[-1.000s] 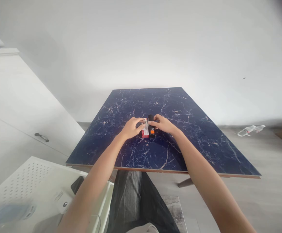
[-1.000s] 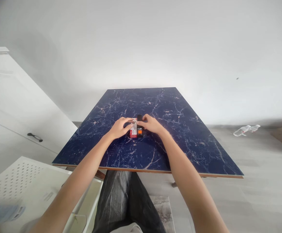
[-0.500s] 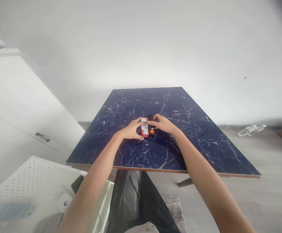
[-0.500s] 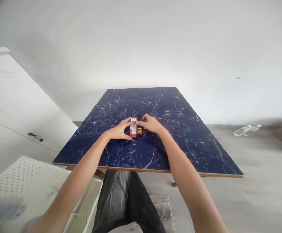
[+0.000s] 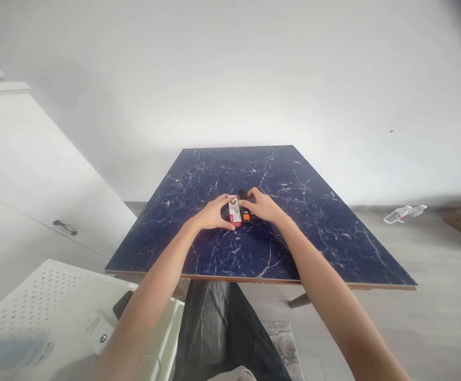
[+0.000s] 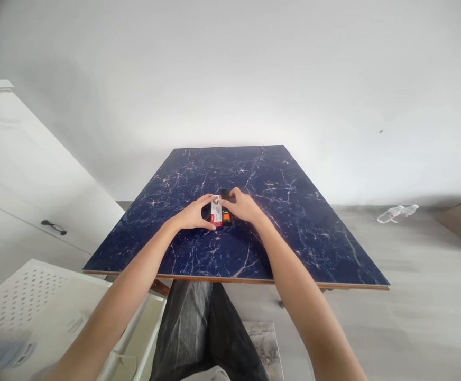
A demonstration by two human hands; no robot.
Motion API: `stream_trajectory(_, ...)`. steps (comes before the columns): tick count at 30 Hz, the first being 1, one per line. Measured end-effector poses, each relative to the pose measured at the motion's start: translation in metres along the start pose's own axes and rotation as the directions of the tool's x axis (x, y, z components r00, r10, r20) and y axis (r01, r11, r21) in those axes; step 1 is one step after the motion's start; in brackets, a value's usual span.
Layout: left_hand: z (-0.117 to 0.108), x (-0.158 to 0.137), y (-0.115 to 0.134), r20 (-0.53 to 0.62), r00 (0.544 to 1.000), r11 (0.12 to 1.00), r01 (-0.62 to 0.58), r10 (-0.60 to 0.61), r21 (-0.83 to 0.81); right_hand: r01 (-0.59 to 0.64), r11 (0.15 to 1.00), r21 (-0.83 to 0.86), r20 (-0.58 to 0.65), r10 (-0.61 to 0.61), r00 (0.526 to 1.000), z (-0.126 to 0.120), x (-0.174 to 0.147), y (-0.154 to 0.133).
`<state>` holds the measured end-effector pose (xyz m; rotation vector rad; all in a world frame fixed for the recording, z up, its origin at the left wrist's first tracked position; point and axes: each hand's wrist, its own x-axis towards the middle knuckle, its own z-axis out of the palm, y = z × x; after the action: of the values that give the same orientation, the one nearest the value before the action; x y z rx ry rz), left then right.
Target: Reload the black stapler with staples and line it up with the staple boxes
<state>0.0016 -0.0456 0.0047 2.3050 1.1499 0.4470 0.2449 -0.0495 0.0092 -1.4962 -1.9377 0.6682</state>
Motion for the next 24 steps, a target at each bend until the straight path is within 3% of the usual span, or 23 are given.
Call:
stream_trajectory(6,0.017,0.027,0.012,-0.042,0.998,0.998,-0.051,0.053,0.033,-0.026,0.993,-0.111,-0.128,0.012,0.992,-0.008,-0.020,0.007)
stream_trajectory(12,0.058,0.115,0.043,-0.060,0.980,0.982,-0.189,0.189,0.017,-0.151,0.966,-0.208,-0.236,0.100,0.967,-0.058,-0.037,0.057)
stream_trajectory(19,0.109,0.223,0.111,-0.002,0.966,0.966,-0.258,0.258,0.014,-0.415,0.886,-0.207,-0.479,0.278,0.833,-0.115,-0.060,0.123)
stream_trajectory(24,0.125,0.254,0.128,0.041,0.956,0.955,-0.293,0.292,0.040,-0.500,0.851,-0.160,-0.532,0.352,0.770,-0.126,-0.063,0.140)
